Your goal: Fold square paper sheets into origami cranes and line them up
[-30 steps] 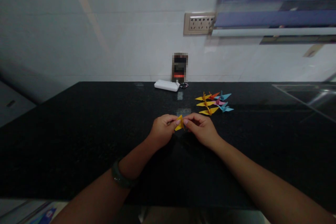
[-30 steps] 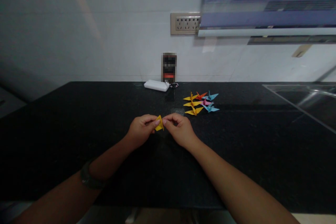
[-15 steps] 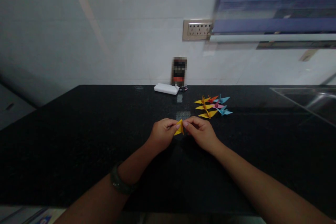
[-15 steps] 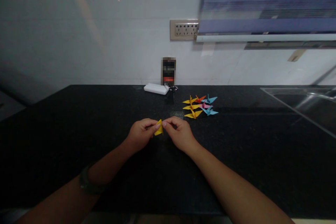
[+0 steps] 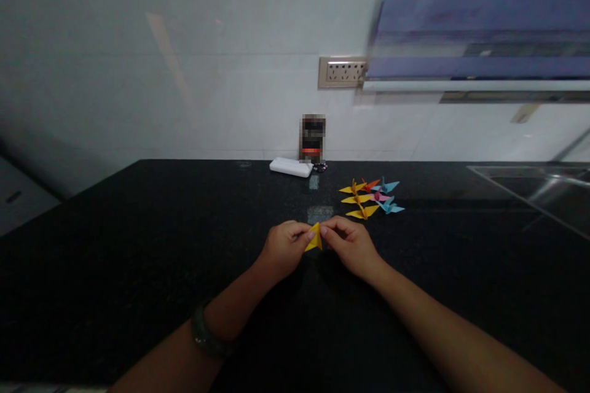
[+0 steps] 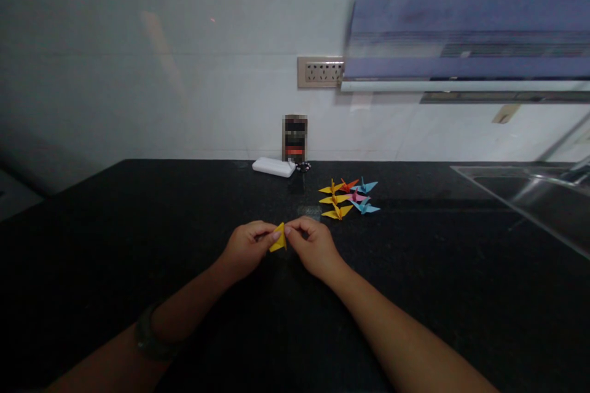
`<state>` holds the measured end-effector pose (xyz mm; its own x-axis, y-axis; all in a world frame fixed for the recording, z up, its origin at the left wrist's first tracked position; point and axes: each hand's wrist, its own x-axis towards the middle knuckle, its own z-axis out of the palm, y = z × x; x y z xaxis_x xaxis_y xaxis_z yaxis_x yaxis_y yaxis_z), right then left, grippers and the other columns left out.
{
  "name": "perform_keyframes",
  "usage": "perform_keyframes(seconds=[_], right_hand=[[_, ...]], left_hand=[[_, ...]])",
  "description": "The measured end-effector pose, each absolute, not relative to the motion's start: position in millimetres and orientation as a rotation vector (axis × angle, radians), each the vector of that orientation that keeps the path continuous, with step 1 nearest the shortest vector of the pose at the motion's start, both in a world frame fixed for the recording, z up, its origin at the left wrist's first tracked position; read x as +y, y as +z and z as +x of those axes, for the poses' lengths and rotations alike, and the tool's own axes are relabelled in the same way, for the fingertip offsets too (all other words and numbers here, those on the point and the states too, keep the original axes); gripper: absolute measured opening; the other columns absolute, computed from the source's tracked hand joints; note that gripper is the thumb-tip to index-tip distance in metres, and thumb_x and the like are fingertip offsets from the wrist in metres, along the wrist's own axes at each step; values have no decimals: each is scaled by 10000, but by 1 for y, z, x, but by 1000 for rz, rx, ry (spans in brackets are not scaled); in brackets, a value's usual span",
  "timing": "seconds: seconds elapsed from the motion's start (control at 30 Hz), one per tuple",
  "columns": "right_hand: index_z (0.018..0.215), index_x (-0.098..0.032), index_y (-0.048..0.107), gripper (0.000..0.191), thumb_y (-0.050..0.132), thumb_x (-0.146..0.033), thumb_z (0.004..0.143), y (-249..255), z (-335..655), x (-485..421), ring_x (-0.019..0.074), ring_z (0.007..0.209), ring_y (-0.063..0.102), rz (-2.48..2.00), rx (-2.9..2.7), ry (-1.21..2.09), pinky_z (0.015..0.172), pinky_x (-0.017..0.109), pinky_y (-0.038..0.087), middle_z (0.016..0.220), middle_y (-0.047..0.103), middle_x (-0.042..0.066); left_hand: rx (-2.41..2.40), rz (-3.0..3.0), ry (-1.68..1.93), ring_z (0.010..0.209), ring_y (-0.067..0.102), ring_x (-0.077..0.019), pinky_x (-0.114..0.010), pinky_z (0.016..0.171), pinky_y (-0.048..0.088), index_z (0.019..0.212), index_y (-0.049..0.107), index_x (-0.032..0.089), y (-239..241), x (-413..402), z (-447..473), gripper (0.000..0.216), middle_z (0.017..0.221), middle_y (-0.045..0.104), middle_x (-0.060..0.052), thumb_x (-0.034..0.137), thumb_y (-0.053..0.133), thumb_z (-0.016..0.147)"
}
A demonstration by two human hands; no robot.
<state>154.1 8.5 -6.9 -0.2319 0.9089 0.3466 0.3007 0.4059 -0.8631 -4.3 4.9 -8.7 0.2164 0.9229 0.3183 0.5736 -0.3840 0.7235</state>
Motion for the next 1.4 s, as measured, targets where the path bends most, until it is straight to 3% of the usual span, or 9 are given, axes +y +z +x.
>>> perform_keyframes(seconds=[0.4, 0.67, 0.87, 1.4], right_hand=[[686, -172, 655, 170, 518, -248, 751, -4, 158, 12, 111, 565, 513, -1021, -1807, 872, 517, 218, 420, 629, 586, 14], [736, -175, 670, 164, 530, -257, 756, -7, 160, 13, 115, 586, 525, -992, -1815, 927, 520, 222, 422, 675, 598, 23], [820, -164, 662, 158, 572, -247, 721, -9, 160, 12, 116, 616, 537, -987, -1767, 1020, 561, 237, 434, 724, 600, 27], [816, -148, 653, 169, 547, -225, 710, -9, 159, 13, 118, 616, 548, -998, -1757, 1041, 581, 249, 439, 723, 605, 31]], left_hand=[[1306, 1952, 1022, 668, 582, -140, -219, 592, 432, 751, 680, 186, -12, 6, -4, 209, 713, 660, -20, 282, 494, 755], [1294, 1853, 996, 535, 525, -108, -178, 444, 370, 745, 672, 170, -12, 7, -4, 229, 605, 619, 0, 312, 492, 750], [1306, 1786, 1012, 519, 515, -102, -182, 451, 374, 751, 665, 163, -13, 7, -4, 233, 617, 620, -3, 328, 501, 745], [1315, 1733, 993, 452, 461, -87, -190, 448, 342, 747, 654, 139, -10, 7, -3, 235, 535, 573, 14, 312, 494, 735]])
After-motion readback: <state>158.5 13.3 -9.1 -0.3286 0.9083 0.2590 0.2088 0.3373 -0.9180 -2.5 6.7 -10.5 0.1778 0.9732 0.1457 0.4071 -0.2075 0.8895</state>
